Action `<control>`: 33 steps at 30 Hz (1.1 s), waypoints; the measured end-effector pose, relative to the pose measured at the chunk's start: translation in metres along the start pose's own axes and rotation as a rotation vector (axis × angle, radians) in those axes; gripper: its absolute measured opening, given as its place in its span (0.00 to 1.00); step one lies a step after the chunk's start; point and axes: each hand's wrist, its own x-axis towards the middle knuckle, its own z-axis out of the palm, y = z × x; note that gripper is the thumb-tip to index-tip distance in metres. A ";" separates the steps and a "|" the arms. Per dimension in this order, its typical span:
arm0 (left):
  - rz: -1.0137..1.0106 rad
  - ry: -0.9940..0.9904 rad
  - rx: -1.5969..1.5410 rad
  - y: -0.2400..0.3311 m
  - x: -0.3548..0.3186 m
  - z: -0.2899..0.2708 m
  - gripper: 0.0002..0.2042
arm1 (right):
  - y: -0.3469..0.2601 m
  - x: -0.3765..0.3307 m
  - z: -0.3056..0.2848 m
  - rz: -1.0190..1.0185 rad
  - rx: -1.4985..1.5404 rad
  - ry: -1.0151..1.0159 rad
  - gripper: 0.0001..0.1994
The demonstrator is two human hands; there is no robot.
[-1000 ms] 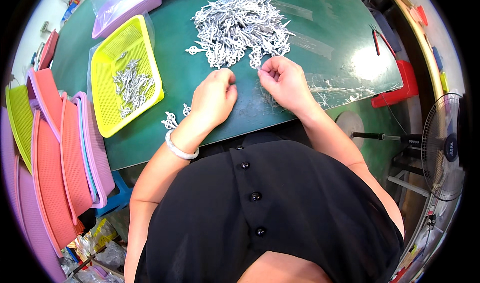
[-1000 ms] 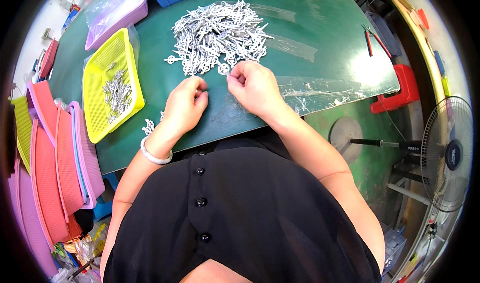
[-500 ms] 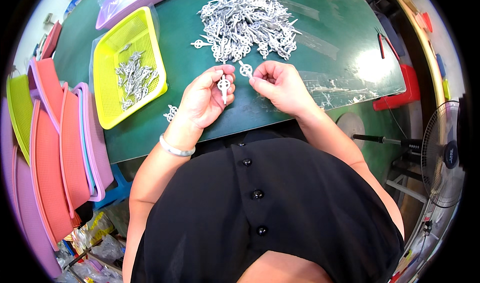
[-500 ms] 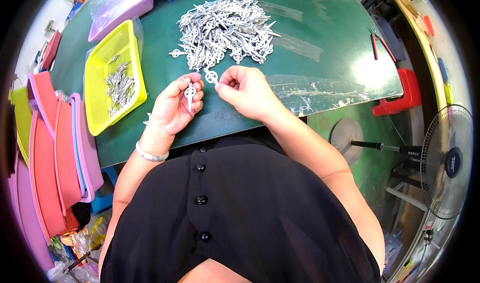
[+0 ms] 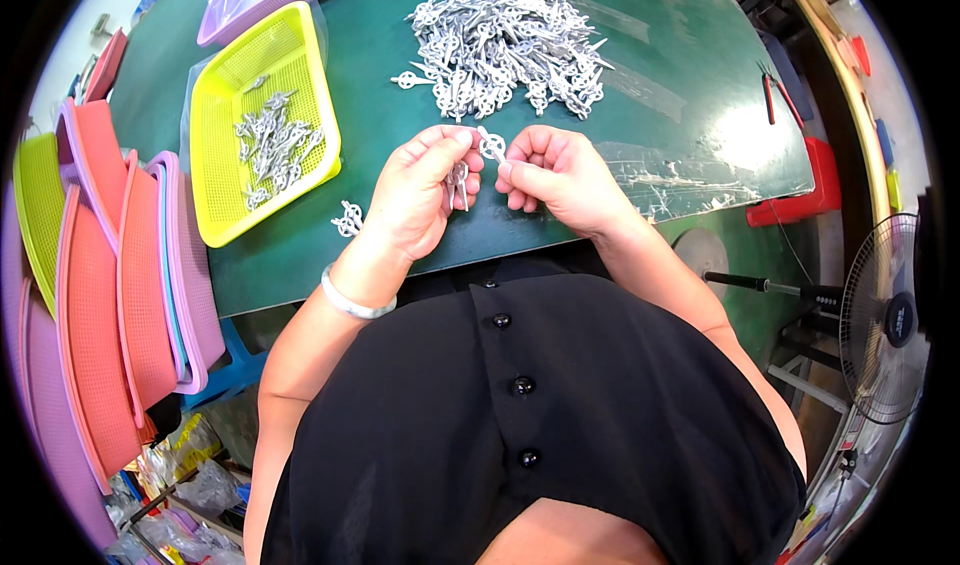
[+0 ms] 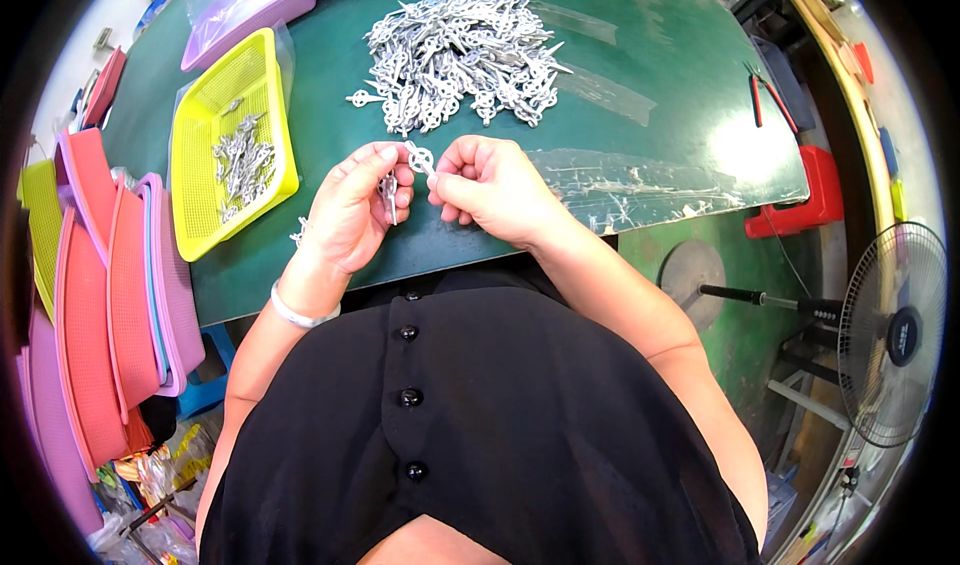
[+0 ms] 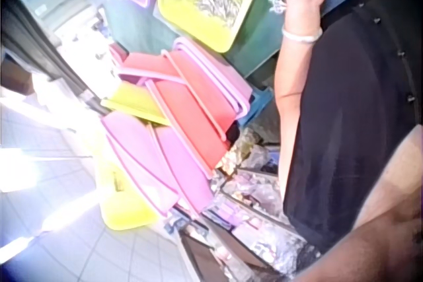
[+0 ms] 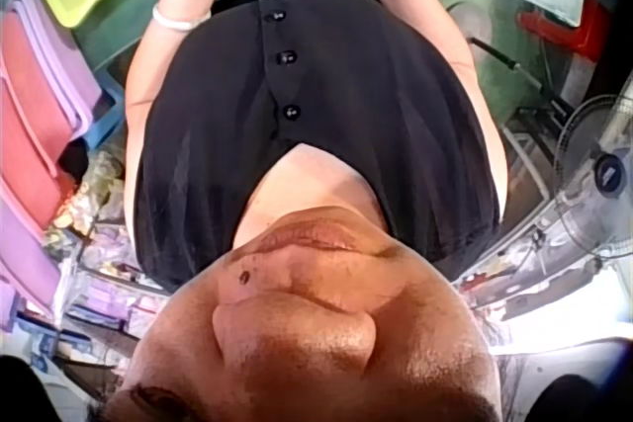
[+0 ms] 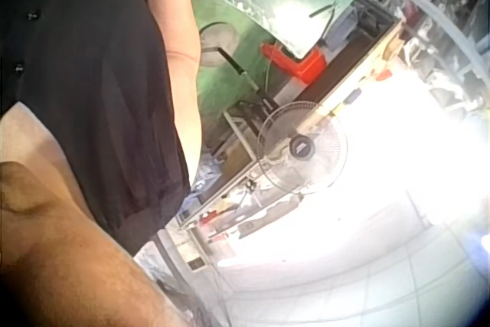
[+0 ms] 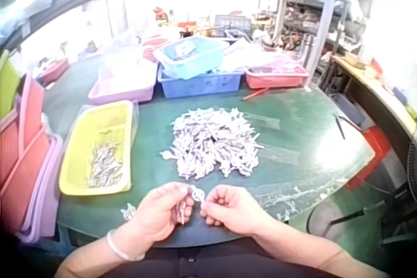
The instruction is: The person assembles small silver metal parts by hand at a green workbench. They pick up components from a pile, connect them, and place the finished assemblies into a yellow basket.
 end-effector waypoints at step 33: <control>-0.074 -0.012 -0.116 -0.010 0.009 -0.020 0.08 | 0.013 0.025 -0.025 -0.543 -1.372 0.353 0.05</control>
